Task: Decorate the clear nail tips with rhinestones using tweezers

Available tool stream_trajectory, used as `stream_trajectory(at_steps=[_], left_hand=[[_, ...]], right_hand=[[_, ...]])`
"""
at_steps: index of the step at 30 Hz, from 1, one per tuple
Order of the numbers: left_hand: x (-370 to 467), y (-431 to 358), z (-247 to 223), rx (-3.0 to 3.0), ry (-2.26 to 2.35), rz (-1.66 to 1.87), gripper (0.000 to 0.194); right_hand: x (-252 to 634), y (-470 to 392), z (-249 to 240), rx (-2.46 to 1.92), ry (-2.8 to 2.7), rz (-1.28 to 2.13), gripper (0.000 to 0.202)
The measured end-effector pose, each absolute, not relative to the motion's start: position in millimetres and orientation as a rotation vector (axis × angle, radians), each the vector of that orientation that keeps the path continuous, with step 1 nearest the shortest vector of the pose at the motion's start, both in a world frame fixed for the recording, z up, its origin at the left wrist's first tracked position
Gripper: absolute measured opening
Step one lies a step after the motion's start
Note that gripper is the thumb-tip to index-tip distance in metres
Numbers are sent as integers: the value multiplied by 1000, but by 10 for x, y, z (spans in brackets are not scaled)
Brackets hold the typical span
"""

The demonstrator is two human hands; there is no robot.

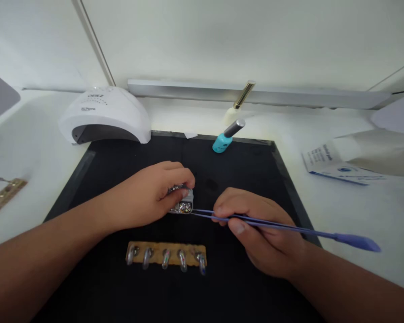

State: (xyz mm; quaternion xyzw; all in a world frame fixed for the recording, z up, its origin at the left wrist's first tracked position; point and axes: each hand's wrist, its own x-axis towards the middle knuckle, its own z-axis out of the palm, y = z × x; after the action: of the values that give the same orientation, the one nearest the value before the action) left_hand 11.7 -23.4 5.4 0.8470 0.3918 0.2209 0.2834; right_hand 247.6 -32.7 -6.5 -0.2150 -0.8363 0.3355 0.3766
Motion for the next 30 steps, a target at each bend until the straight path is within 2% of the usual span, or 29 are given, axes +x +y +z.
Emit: stream_trajectory(at_steps=[7, 14, 30], left_hand=[[86, -231, 92, 2153, 991, 525, 14], [75, -202, 60, 2005, 1021, 523, 10], [71, -188, 53, 2017, 1004, 513, 13]], right_hand=[[2440, -310, -36, -587, -2269, 833, 21], [2439, -306, -43, -645, -2347, 839, 12], [2445, -289, -78, -640, -2340, 871, 9]])
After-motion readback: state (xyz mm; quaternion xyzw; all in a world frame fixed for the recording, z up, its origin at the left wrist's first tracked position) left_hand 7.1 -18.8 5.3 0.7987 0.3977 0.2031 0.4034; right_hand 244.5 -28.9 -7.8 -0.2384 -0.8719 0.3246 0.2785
